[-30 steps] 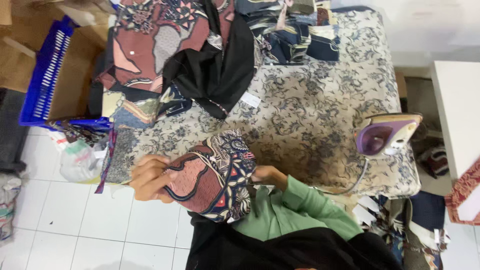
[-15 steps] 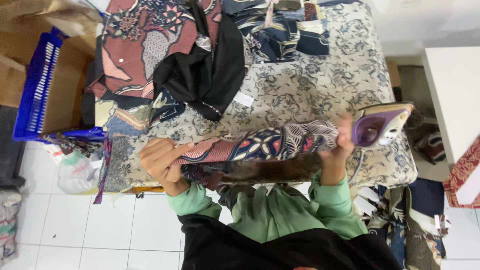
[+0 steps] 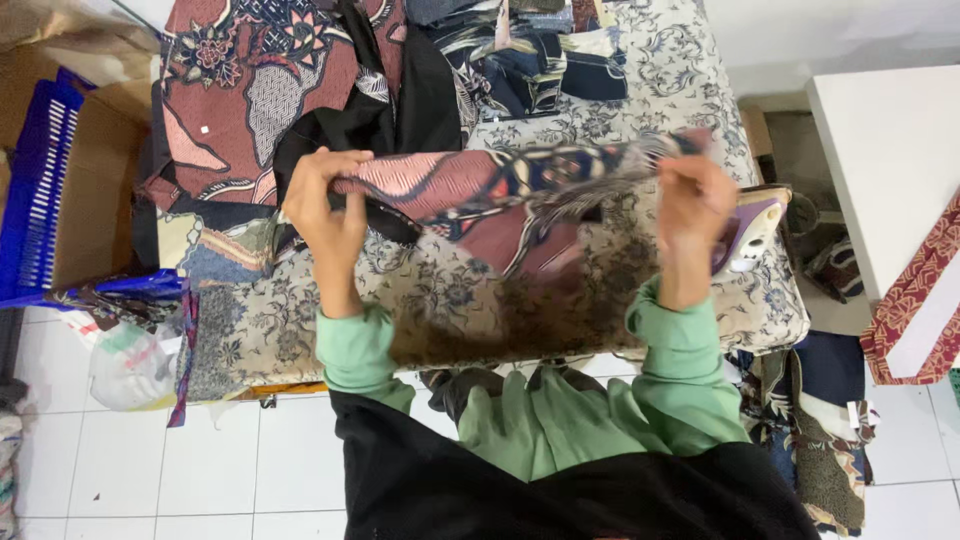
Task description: The person irons a black garment on a patterned ironing board, repeatedly lifting and repositioning the fabric to smooth different sections. The person uses a purple and white iron and handles the garment with both hands throughout the process.
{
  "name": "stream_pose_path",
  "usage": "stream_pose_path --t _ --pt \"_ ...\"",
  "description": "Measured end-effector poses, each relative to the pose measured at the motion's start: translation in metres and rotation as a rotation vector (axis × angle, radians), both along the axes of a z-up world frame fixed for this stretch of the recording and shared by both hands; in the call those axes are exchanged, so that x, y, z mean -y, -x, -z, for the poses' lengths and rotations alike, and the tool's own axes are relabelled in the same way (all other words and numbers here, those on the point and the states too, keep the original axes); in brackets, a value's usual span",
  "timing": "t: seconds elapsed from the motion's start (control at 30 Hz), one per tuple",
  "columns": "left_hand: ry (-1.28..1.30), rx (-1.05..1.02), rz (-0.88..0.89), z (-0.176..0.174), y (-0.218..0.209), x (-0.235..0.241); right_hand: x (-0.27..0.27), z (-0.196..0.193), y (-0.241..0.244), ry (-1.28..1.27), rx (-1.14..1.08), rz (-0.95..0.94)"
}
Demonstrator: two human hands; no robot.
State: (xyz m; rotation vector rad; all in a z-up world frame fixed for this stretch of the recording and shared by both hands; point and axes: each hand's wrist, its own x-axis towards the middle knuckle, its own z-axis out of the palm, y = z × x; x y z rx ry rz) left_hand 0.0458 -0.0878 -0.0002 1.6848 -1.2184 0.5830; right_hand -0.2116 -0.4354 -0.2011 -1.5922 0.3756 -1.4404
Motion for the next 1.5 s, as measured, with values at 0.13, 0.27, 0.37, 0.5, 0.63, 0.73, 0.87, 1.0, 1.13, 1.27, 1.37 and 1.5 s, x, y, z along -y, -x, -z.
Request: stream_pose_path --t 0.13,0.27,0.37,0.5,0.63,0.73,0.87,1.0,1.13,1.27,1.37,1.5 --pt "0.064 0.114 0.005 0.033 0.022 -0.02 -0.024 0.033 0.084 -0.209 0.484 -0.148" --pt "-0.166 -0.165 0.036 0.109 0.054 -0.054 -0.089 0.095 0.151 -0.263 -0.262 0.04" --pt "-0.391 -0.416 0.004 0.191 0.062 -0.085 -0.136 0.146 0.164 -0.55 -0.39 -0.341" --pt "-0.662 -0.525 -0.073 0.283 0.047 -0.118 -0.161 0.187 0.155 -0.733 -0.465 -0.36" --pt "-0.676 -0.76 -0.323 0.333 0.037 -0.111 -0.139 0.189 0.12 -0.644 -0.639 -0.223" --pt "-0.742 -0.8 -0.415 0.348 0.038 -0.091 -0.127 0.166 0.083 -0.374 -0.951 -0.158" --pt "-0.647 -0.837 -0.448 0.347 0.054 -0.076 -0.151 0.141 0.042 0.102 -0.911 -0.124" --pt "-0.713 -0.698 -0.585 0.346 0.078 -0.076 -0.171 0.134 0.025 0.557 -1.003 -0.096" --pt "-0.902 -0.898 -0.492 0.352 0.07 -0.086 -0.171 0.125 0.028 0.491 -1.224 -0.212" --pt "-0.582 -1.388 0.025 0.356 0.061 -0.085 -0.183 0.101 0.044 0.457 -1.008 -0.484" --pt "-0.321 -1.612 0.141 0.346 0.067 -0.071 -0.215 0.087 0.046 0.542 -0.814 -0.505" --pt "-0.052 -1.451 0.404 0.305 0.087 -0.028 -0.205 0.081 0.044 0.27 -0.784 -0.239"
